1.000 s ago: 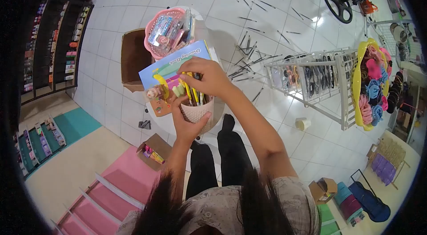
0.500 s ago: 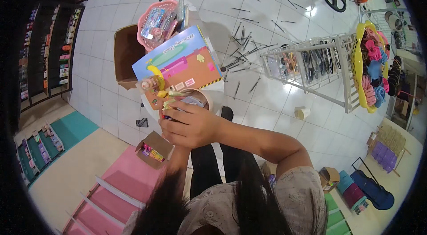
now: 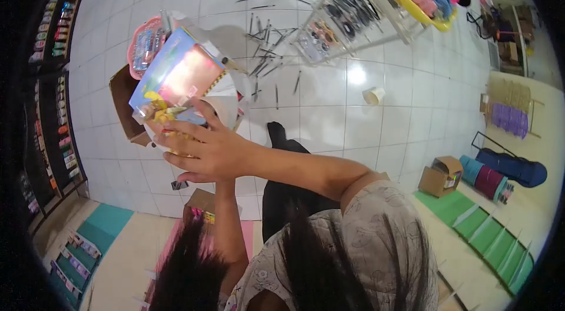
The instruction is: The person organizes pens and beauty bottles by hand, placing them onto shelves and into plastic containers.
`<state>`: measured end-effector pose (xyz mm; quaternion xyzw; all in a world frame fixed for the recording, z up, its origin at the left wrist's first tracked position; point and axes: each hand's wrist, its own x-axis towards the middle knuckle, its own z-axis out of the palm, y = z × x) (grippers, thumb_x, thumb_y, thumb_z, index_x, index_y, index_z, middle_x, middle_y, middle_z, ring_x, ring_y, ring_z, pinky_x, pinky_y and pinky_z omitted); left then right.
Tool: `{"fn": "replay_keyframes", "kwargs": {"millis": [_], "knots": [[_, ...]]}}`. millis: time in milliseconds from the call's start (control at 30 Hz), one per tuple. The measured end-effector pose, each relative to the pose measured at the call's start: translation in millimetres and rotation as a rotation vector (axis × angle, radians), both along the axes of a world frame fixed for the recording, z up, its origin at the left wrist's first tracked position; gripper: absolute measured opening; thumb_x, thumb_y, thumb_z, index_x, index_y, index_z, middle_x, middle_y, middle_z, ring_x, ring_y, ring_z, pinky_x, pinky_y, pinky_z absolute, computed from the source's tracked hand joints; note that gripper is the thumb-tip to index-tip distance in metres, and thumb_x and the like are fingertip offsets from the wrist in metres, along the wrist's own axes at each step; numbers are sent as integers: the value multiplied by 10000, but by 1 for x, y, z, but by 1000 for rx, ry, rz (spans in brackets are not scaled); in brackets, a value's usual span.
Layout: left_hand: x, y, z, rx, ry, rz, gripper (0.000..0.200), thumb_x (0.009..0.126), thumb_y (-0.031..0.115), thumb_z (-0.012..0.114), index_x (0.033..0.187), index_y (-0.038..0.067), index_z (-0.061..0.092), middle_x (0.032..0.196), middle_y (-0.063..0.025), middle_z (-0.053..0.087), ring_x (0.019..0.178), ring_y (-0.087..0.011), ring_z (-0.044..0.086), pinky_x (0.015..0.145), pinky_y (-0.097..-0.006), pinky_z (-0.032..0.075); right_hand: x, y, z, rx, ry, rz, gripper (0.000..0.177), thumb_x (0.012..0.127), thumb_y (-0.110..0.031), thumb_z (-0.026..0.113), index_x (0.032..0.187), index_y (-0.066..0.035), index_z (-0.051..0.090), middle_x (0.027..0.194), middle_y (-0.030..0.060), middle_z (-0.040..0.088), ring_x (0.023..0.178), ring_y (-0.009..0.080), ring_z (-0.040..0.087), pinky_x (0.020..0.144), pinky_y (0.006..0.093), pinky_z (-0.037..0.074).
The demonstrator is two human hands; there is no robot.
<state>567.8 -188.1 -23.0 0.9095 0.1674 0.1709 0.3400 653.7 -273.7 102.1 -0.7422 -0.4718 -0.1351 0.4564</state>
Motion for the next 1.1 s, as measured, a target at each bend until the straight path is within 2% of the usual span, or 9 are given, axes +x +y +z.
{"fn": "replay_keyframes", "kwargs": {"millis": [200,367,433,567,733,800,900,933,1100], "knots": [[-50,-30,10,224,-157,142,717,811,83,647,1386,63,219,1421,-229,153,1340,-427,172,1075,-530,239,-75,-87,-49,76,276,-198,703,738,-224,737,1335,-134,377,1362,200,400,1282,351,385,1073,577,210],[-94,-65,-50,174,-415,-133,577,785,21,601,1296,9,333,1404,-300,167,1344,-428,174,1083,-551,203,-97,-235,-183,-440,458,-640,570,740,-98,666,1261,-27,447,1370,203,401,1214,379,431,1018,434,354],[-102,-93,-83,91,-143,-282,441,775,33,611,1183,19,447,1361,-275,302,1315,-412,258,1076,-489,264,-87,-320,-251,-788,446,-758,591,735,-144,673,1282,-49,469,1370,167,417,1175,334,465,980,448,376],[-87,-127,-236,-184,312,-557,385,760,68,639,1123,30,516,1337,-228,383,1254,-403,363,1044,-461,334,-72,-455,-402,-930,516,-1272,725,706,-202,734,1330,-54,397,1351,235,408,1205,366,452,938,428,450],[-35,-122,-476,51,473,-340,535,802,210,625,1267,5,457,1353,-238,402,1288,-394,338,1068,-473,299,-43,-563,-531,-1051,1019,-1700,1043,637,-419,810,1467,-254,200,1520,170,109,1337,478,196,911,699,367],[-4,-113,-535,130,376,-124,584,807,255,611,1310,20,429,1384,-247,368,1308,-391,317,1085,-469,272,-50,-636,-623,-1292,642,-1637,1137,606,-391,832,1483,-264,119,1530,187,23,1335,484,230,932,612,417],[23,-91,-588,463,269,-13,562,812,257,592,1300,28,435,1351,-229,405,1270,-376,362,1064,-460,290,-37,-631,-637,-992,963,-1661,1191,567,-381,851,1484,-263,99,1533,191,26,1255,494,376,942,509,454],[25,-90,-593,599,243,-2,538,813,247,586,1285,29,446,1326,-218,432,1247,-369,390,1050,-457,306,-37,-634,-649,-1133,851,-1601,968,698,-301,764,1471,-243,185,1516,203,114,1062,458,562,857,437,515],[18,-98,-579,686,426,6,236,837,117,514,1065,54,524,1091,-83,538,1018,-263,523,872,-402,411,-18,-637,-657,-1401,569,-1482,401,869,-149,507,1266,-159,455,1226,198,479,853,359,644,682,442,544]]}}
